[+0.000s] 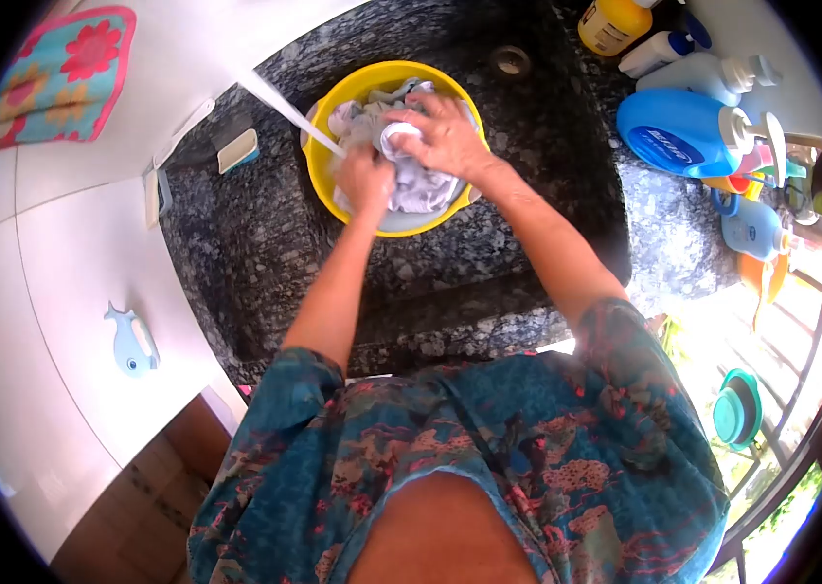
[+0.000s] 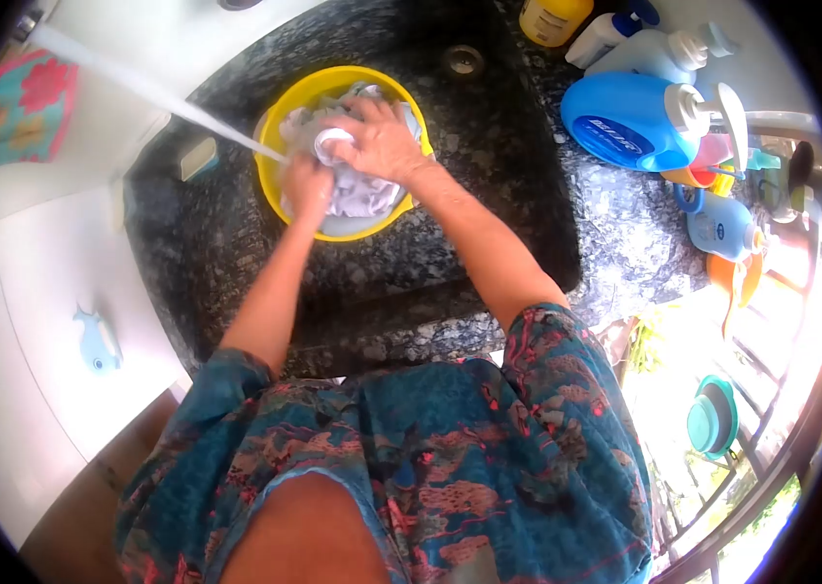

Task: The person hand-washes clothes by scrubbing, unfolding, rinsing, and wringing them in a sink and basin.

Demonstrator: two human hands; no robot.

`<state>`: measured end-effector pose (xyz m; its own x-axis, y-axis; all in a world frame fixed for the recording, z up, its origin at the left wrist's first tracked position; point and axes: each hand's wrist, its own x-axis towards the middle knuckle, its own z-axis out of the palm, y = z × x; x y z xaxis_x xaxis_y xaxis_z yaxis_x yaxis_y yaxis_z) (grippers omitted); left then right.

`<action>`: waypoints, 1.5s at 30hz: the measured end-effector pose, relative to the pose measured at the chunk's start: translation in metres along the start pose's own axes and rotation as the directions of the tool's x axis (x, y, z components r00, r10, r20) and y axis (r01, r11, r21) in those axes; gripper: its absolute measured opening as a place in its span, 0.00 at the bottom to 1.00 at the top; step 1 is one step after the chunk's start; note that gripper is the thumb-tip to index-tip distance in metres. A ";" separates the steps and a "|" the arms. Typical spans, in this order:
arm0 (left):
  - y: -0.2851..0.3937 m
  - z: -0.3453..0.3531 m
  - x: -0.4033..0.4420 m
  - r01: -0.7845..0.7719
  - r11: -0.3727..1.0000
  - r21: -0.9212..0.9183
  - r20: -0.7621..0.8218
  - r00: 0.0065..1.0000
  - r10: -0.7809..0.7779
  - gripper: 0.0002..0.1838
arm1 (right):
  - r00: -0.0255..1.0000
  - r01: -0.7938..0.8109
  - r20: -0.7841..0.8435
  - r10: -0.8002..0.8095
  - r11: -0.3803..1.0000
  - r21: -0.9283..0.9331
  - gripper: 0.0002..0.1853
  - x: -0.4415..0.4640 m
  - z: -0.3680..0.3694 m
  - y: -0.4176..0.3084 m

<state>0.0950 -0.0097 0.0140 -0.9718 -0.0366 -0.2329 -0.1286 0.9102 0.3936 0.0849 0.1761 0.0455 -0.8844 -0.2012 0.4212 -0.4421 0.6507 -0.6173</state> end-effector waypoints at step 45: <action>-0.004 0.029 -0.041 -0.115 0.943 0.313 -0.371 0.899 0.232 0.24 | 0.803 -0.376 0.424 0.418 0.908 -0.184 0.28 -0.028 0.032 -0.016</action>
<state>0.1406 0.0001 -0.0035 -0.9770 0.0255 0.2118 0.0519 0.9914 0.1198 0.1119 0.1479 0.0225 -0.9588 -0.1999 -0.2018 -0.0414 0.8012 -0.5970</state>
